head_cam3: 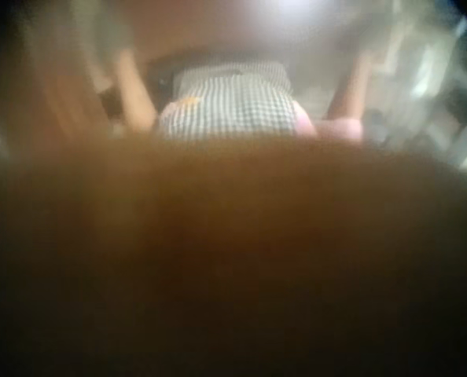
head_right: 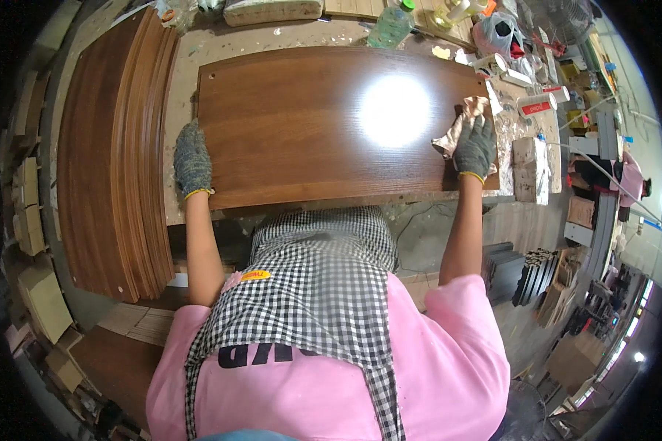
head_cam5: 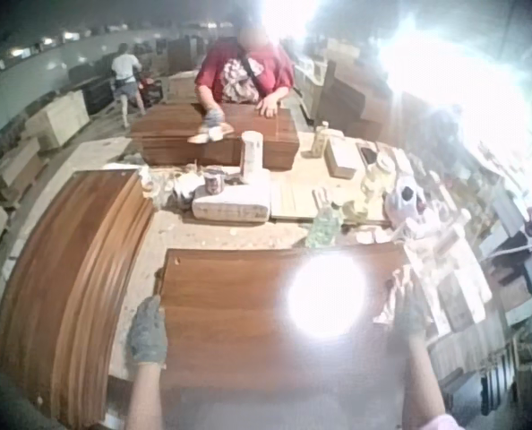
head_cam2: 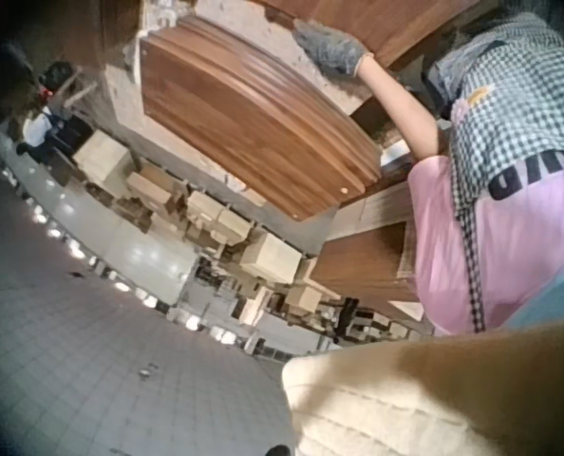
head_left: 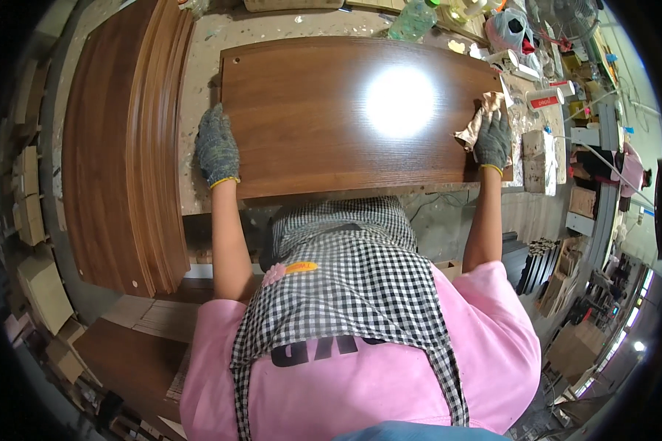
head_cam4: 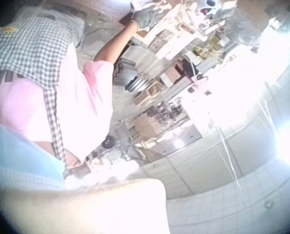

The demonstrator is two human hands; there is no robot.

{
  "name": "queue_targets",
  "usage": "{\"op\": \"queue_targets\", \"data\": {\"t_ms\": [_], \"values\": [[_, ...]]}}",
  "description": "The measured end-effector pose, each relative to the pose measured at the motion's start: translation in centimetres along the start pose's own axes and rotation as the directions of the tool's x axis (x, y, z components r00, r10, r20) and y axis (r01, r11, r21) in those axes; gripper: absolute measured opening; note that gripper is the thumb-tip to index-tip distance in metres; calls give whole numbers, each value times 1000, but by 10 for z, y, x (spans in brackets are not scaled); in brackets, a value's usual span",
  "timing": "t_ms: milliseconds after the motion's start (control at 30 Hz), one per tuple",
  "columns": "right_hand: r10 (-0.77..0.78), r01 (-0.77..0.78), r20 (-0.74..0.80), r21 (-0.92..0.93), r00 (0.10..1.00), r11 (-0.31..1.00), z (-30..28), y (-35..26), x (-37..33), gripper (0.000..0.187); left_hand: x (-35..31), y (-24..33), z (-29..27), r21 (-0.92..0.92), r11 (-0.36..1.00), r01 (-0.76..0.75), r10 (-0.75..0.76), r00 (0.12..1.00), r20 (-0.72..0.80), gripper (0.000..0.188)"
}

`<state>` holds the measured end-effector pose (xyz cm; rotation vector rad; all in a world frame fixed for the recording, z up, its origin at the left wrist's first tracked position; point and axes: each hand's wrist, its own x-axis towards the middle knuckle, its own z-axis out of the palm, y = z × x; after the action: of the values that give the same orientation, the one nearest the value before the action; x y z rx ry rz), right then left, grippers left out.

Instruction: The person wipes down and polishes wooden panels on a workbench using a cloth, turning the boards to clean different sides.

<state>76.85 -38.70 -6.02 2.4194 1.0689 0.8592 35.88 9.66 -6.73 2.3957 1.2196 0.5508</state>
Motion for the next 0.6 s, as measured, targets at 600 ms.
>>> {"op": "queue_targets", "data": {"t_ms": [600], "values": [[81,-168,183,530,980,831,-78,-236,183,45,-5,17,-7,-64,995,72,-74,997,-30,41]]}}
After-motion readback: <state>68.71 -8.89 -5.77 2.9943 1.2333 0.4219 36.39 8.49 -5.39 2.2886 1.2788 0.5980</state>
